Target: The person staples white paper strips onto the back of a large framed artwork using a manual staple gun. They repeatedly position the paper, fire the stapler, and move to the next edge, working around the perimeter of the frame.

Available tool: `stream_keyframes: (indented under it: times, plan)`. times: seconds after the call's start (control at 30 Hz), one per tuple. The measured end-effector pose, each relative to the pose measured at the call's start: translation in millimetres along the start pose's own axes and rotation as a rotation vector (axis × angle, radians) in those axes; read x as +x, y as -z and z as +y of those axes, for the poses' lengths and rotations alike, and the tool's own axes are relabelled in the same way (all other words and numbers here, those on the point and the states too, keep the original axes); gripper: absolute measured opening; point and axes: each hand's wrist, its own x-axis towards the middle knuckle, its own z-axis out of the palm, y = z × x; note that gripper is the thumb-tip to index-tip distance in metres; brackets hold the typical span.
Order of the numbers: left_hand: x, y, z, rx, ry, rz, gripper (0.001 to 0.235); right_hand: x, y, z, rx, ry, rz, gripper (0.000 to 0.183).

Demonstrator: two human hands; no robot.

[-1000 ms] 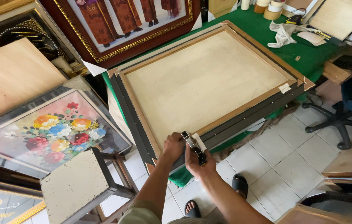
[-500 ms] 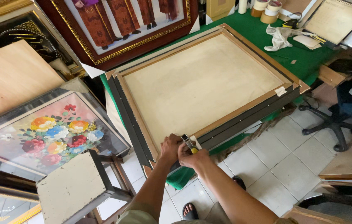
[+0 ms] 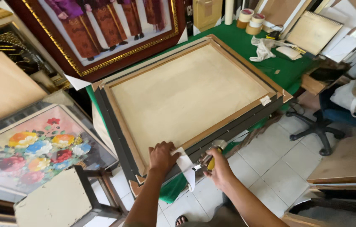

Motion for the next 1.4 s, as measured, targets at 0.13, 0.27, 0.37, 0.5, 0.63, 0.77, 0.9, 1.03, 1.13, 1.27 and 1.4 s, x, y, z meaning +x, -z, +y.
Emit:
stream_keyframes:
  times: [0.13,0.27,0.37,0.5,0.63,0.77,0.9,1.03,1.13,1.27,1.4]
  plan:
    - [38,0,15,0.133,0.11,-0.137,0.031,66,17,-52,-1.025,0.284,0.051,0.068]
    - [62,6,101,-0.272,0.156,0.313,0.032,84,19,-127,-1.99,0.794,-0.019,0.071]
    - [84,0,172,-0.297,0.081,0.455,0.031,130,45,-137,-2.035,0.981,-0.133,0.083]
    - [152,-57,248,-0.295,0.039,0.396,0.031,152,62,-192,-1.905,0.938,-0.385,0.082]
    - [225,-112,336,-0.427,-0.093,0.188,0.03,250,126,-279,-1.475,0.928,-0.243,0.021]
    - [290,-186,402,-0.454,-0.224,0.059,0.043,327,210,-386,-1.529,0.768,0.259,0.025]
    - [337,-236,439,-0.426,-0.263,-0.005,0.05,367,247,-442,-1.624,0.706,0.311,0.026]
    - [367,-253,454,-0.381,-0.181,-0.06,0.056,441,262,-469,-1.69,0.647,0.335,0.036]
    - [375,-249,457,-0.427,-0.111,-0.082,0.061,457,245,-483,-1.816,0.68,0.222,0.056]
    - [365,-227,453,-0.481,-0.058,-0.011,0.062,487,249,-488,-1.98,0.876,0.166,0.039]
    - [370,-220,432,-0.488,0.015,0.026,0.06,535,260,-487,-1.819,0.755,0.167,0.025]
